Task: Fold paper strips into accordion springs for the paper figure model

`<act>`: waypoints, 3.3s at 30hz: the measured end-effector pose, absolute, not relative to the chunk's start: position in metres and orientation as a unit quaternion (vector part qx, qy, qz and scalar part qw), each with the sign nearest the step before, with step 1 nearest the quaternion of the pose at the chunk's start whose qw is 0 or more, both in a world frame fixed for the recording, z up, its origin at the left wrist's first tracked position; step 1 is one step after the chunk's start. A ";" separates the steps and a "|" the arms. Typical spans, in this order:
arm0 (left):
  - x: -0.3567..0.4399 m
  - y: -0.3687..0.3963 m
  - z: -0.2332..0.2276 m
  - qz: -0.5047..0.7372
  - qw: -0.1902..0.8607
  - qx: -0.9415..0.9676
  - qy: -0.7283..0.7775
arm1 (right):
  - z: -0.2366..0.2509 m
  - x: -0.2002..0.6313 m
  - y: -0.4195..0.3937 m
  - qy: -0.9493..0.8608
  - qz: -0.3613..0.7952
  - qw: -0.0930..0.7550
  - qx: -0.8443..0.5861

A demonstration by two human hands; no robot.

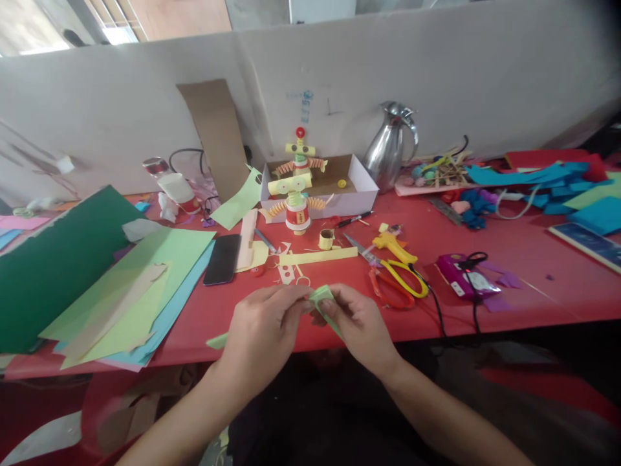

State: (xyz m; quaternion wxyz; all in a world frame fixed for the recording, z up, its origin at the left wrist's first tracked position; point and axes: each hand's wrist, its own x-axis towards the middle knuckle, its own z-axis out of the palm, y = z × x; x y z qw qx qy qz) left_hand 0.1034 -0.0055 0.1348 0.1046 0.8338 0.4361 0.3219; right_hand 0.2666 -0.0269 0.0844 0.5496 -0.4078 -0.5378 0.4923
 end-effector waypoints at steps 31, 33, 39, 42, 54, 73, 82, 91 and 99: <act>0.102 0.000 0.132 0.365 0.412 0.681 0.484 | 0.099 0.269 -0.032 -0.635 0.386 0.477 -0.469; 0.103 -0.001 0.128 0.386 0.417 0.671 0.476 | 0.101 0.270 -0.030 -0.632 0.396 0.479 -0.463; 0.103 -0.005 0.127 0.385 0.322 0.731 0.463 | 0.106 0.282 -0.026 -0.700 0.336 0.419 -0.470; 0.101 -0.007 0.131 0.379 0.288 0.762 0.439 | 0.113 0.290 -0.025 -0.763 0.226 0.360 -0.486; 0.132 0.022 0.082 0.558 0.577 0.368 0.469 | 0.114 0.306 -0.001 -0.784 0.037 0.419 -0.457; 0.149 -0.005 0.086 0.611 0.575 0.356 0.412 | 0.074 0.270 -0.018 -0.440 0.564 0.589 -0.377; 0.128 -0.010 0.092 0.537 0.401 0.575 0.468 | 0.083 0.279 -0.021 -0.496 0.507 0.573 -0.411; 0.143 -0.011 0.082 0.633 0.523 0.368 0.435 | 0.069 0.253 -0.024 -0.310 0.614 0.635 -0.351; 0.120 -0.009 0.099 0.487 0.543 0.546 0.413 | 0.074 0.272 -0.019 -0.402 0.599 0.605 -0.339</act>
